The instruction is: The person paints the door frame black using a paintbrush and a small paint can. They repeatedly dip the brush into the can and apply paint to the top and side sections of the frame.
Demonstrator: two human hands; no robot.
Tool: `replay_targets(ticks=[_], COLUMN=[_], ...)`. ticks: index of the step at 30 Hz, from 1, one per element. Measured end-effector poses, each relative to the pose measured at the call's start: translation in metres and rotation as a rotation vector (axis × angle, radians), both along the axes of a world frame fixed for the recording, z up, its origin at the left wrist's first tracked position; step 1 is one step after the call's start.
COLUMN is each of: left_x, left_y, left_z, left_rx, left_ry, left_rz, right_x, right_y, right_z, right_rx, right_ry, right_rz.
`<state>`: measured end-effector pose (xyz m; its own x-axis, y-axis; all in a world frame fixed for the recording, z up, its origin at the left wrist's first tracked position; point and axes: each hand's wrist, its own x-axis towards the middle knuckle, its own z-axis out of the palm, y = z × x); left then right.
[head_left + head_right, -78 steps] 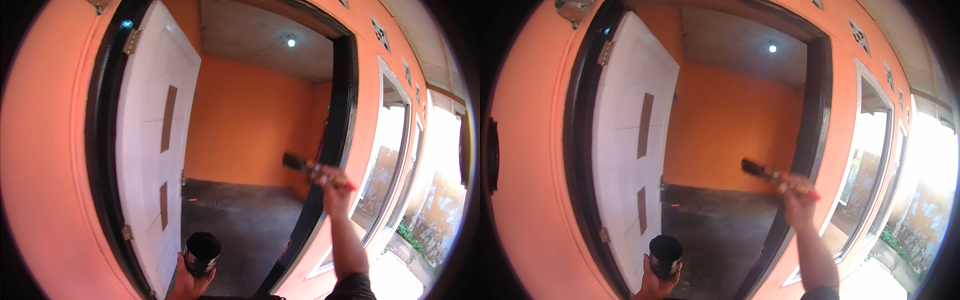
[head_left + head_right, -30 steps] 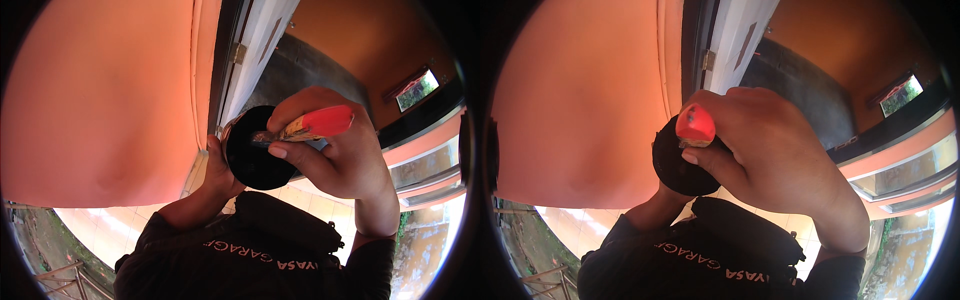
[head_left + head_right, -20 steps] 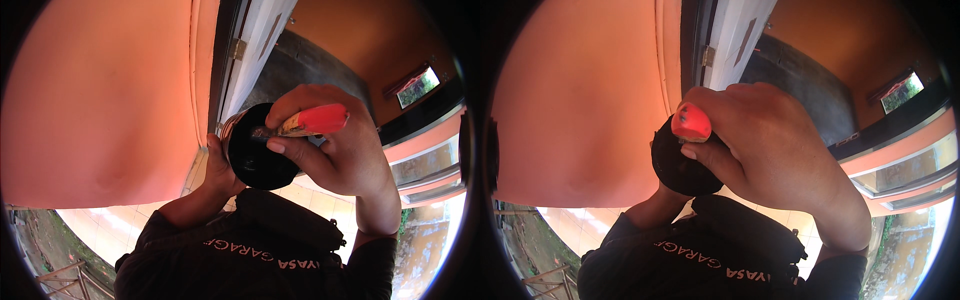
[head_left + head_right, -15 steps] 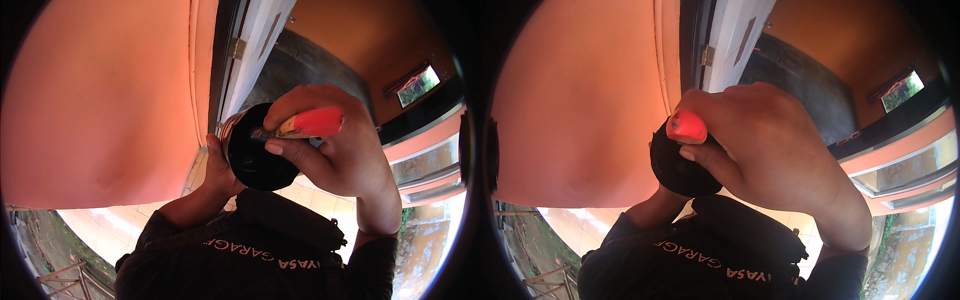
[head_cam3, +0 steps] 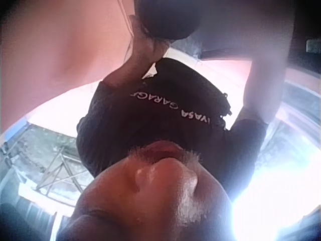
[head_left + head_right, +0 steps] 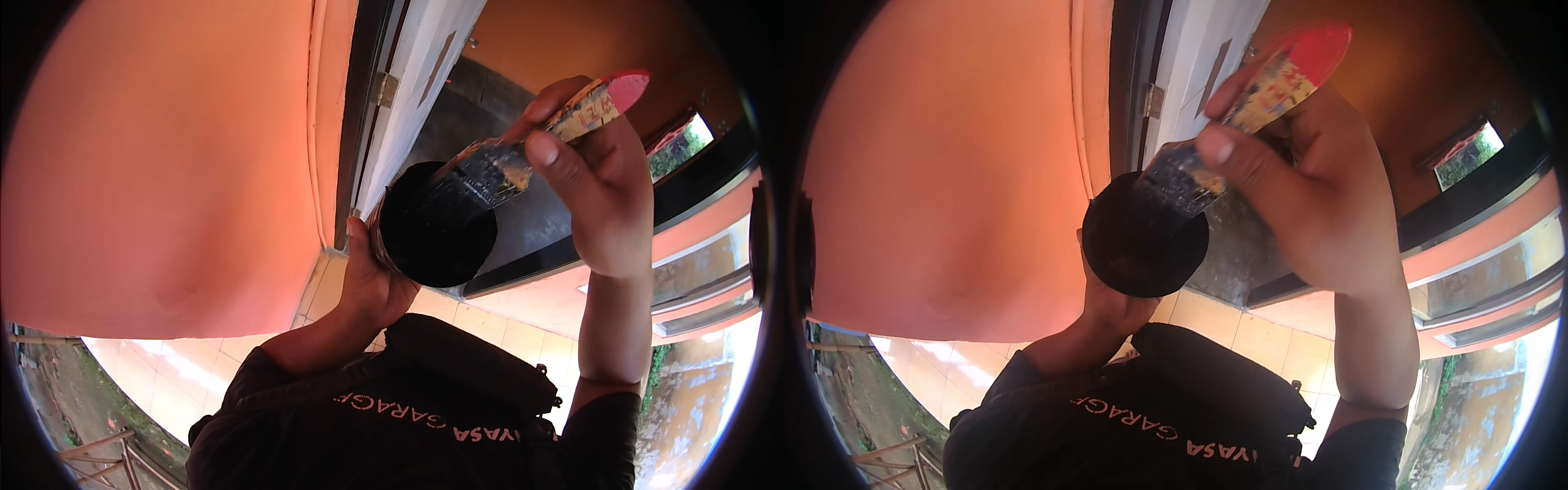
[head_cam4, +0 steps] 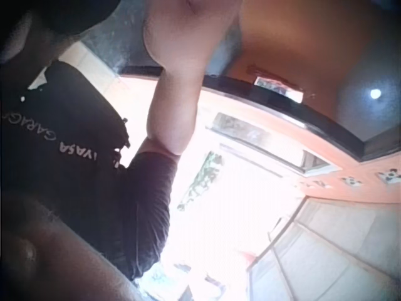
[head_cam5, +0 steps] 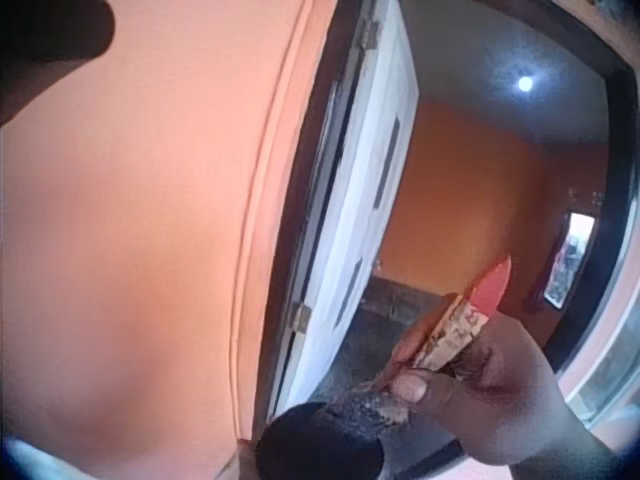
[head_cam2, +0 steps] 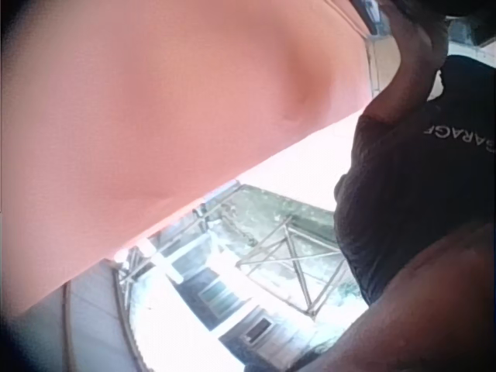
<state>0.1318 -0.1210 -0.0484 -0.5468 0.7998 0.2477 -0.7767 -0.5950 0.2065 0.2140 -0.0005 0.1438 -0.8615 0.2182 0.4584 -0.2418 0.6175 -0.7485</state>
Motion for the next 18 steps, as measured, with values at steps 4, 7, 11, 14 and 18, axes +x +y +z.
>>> replay_targets(ticks=[4, 7, 11, 14, 18], left_x=[0.001, 0.003, 0.003, 0.005, 0.009], left_y=[0.001, 0.001, 0.001, 0.002, 0.006], left_z=[-0.003, 0.001, 0.001, 0.007, 0.016], left_rx=[-0.059, -0.124, -0.137, -0.145, -0.203], left_ry=[-0.022, -0.036, -0.042, -0.037, -0.008], left_rz=[-0.076, -0.093, -0.142, -0.125, -0.078], right_x=[-0.001, -0.002, 0.001, 0.003, 0.009], right_y=[0.024, 0.036, 0.046, 0.055, 0.058], right_z=[-0.005, -0.015, -0.026, -0.037, -0.04], right_rx=[-0.266, -0.467, -0.751, -0.885, -0.892], right_ry=[0.0, 0.026, 0.025, 0.038, 0.062], right_rz=[-0.061, -0.046, -0.008, -0.003, -0.014])
